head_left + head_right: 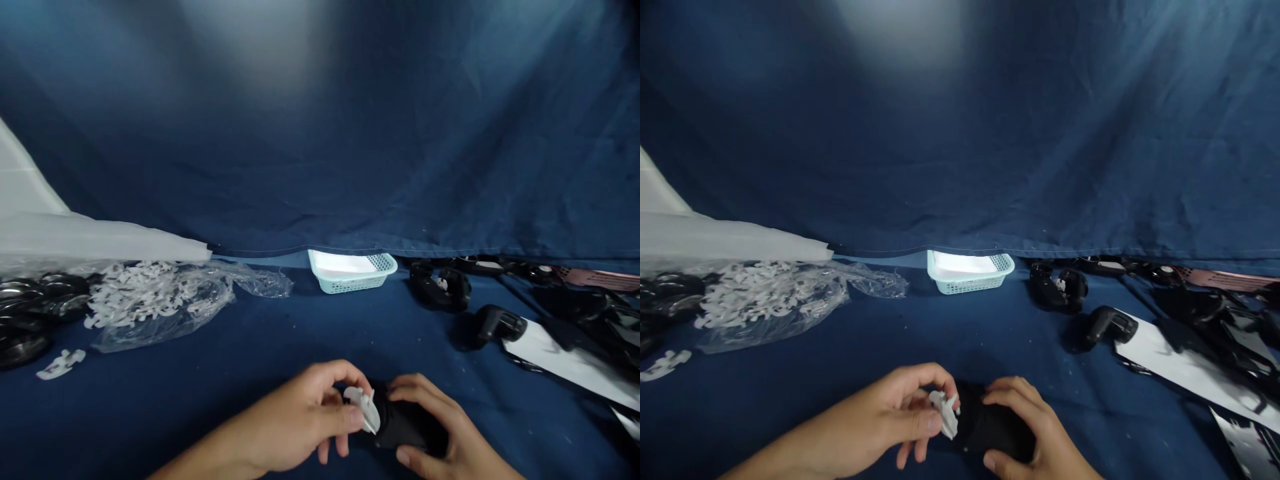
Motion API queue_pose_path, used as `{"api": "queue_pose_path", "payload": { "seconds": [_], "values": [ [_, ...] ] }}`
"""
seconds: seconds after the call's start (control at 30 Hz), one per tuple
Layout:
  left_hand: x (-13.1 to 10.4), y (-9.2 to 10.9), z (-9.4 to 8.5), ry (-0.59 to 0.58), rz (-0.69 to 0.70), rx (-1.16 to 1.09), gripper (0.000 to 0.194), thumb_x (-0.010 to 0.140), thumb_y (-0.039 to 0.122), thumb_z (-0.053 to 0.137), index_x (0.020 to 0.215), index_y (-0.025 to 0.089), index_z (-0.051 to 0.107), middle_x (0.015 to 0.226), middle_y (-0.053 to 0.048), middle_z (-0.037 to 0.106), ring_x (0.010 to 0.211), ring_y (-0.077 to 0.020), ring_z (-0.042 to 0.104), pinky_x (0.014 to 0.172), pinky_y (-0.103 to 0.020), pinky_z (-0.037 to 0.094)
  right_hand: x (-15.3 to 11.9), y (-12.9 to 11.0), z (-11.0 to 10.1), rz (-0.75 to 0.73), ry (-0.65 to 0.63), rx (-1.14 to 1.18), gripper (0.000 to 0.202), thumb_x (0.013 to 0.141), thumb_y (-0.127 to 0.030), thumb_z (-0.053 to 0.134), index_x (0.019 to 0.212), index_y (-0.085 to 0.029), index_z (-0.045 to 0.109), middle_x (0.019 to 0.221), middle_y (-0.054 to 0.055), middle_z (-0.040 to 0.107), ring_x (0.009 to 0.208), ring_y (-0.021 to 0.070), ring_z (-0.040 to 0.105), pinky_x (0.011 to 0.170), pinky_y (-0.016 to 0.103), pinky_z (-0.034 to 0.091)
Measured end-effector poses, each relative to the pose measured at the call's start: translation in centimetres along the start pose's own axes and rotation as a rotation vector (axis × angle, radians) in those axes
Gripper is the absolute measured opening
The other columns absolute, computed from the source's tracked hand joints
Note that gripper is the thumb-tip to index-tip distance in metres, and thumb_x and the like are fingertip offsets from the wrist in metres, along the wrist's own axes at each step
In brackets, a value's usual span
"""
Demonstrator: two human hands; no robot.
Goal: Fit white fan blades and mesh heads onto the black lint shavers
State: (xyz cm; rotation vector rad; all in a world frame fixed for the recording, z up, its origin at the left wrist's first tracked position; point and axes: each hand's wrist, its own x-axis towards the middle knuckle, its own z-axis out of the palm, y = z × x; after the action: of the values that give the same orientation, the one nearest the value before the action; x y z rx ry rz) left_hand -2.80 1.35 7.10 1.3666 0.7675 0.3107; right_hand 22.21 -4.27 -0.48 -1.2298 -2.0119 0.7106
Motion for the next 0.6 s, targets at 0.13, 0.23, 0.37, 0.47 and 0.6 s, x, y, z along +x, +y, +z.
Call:
{"api": "queue_pose_path", "payload": {
  "seconds": [0.13,0.23,0.37,0.47,0.6],
  "values": [
    [-0.07,0.20,0.16,-0.009,-0.004,-0.024,0.031,0.086,0.033,0.064,0.110,0.016,0.058,0.080,0.000,0.056,0.062,-0.0102,0.053,0.050,-0.020,0.040,-0.03,-0.11,0.04,0.026,-0.008,0.018,0.041,0.077,-0.029,0.076,0.116,-0.030,0.062,0.121,0.007,0.062,0.115,0.0256,0.062,0.099,0.038,0.050],
    [-0.17,0.36,0.51,-0.017,-0.015,-0.041,0.029,0.085,0.033,0.065,0.107,0.015,0.059,0.080,0.000,0.056,0.062,-0.0099,0.053,0.050,-0.020,0.040,-0.11,-0.07,0.01,0.053,-0.036,0.018,0.039,0.078,-0.031,0.075,0.115,-0.029,0.063,0.124,0.008,0.060,0.117,0.0267,0.059,0.100,0.041,0.049],
    [-0.11,0.16,0.93,-0.014,-0.004,-0.061,0.026,0.087,0.033,0.062,0.105,0.015,0.059,0.080,0.000,0.057,0.057,-0.0078,0.051,0.051,-0.020,0.040,-0.18,0.01,-0.06,0.081,-0.066,0.030,0.038,0.080,-0.032,0.073,0.116,-0.030,0.061,0.126,0.008,0.057,0.119,0.0269,0.057,0.102,0.043,0.046],
    [-0.04,-0.12,0.99,-0.019,-0.007,-0.064,0.025,0.089,0.033,0.061,0.106,0.015,0.059,0.079,0.000,0.059,0.051,-0.0053,0.048,0.050,-0.020,0.040,-0.10,-0.03,-0.08,0.091,-0.074,0.045,0.037,0.081,-0.035,0.072,0.115,-0.029,0.061,0.127,0.009,0.055,0.120,0.0277,0.055,0.103,0.045,0.045],
    [-0.06,-0.27,0.90,-0.026,-0.014,-0.064,0.031,0.088,0.037,0.063,0.110,0.015,0.058,0.081,-0.001,0.060,0.052,-0.0055,0.048,0.051,-0.020,0.041,0.01,-0.19,-0.11,0.099,-0.077,0.065,0.035,0.081,-0.034,0.072,0.114,-0.027,0.062,0.127,0.010,0.054,0.121,0.0279,0.055,0.104,0.045,0.044]
  ]
}}
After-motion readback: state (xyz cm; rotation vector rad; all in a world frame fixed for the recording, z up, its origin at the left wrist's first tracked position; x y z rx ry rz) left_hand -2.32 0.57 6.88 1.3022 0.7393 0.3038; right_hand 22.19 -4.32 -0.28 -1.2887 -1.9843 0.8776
